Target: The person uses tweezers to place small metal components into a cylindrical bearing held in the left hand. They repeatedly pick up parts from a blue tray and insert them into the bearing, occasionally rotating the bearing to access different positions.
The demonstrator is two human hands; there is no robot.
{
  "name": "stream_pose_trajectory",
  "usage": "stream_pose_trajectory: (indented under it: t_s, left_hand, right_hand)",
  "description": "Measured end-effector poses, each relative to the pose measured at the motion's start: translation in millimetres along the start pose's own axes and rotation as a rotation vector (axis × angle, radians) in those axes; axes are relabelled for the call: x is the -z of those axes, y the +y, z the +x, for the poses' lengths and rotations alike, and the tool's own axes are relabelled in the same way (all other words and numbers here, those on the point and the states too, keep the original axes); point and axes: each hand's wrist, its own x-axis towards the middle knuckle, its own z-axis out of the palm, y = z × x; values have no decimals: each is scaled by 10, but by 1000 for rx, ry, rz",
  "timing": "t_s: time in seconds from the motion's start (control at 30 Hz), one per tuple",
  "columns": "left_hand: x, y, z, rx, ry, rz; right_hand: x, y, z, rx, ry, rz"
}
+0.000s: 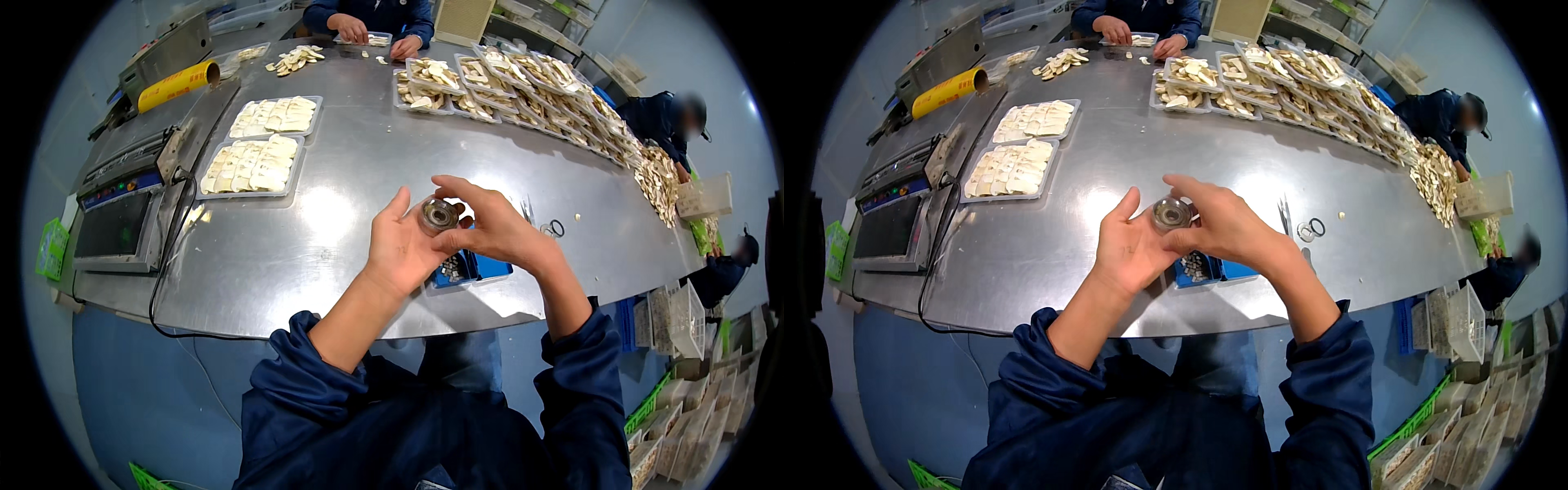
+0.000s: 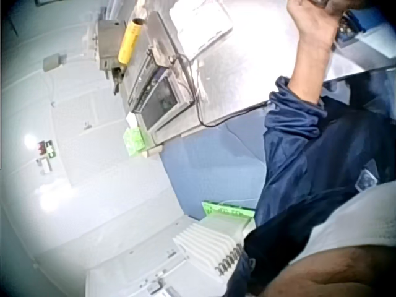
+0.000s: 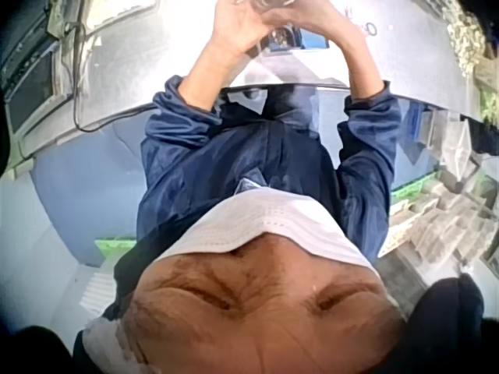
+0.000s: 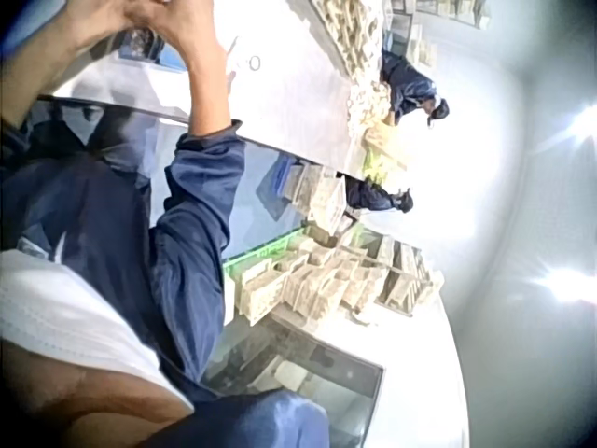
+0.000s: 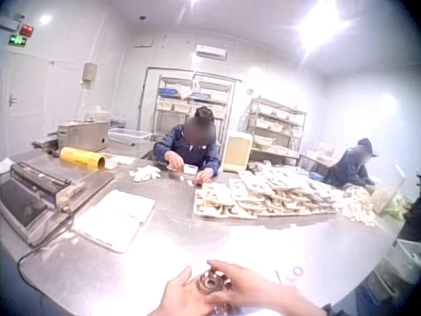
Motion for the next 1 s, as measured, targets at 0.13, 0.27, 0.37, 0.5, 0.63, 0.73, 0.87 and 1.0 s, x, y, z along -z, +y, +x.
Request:
stream_pose_trajectory:
  t_s: [0.13,0.27,0.37,0.5,0.63,0.73,0.87,1.0]
  left_hand:
    - [106,-57,36,-7,-197,-126]
    - [36,-97,15,-57,-36,-33]
    - [53,-61,-1,7,-122,-62]
    - [85,70,-36,116,-224,-63]
    - [82,86,10,90,-43,-161]
    - [4,131,18,46,110,-114]
    - [-2,240,115,-14,161,-162]
    - [84,319,208,-43,159,-167]
  right_hand:
    - [-33,-9,24,58,70,-58]
    - [-32,-3,30,17,28,-40]
    - [9,0,-1,36,28,46]
    - [78,-18,-23,13,-73,204]
    - [78,5,12,-3,-101,150]
    - [174,253,43,27,88,61]
    - [498,1046,-69,-311,533,-207]
    - [422,1701,-212,-624,426,-471]
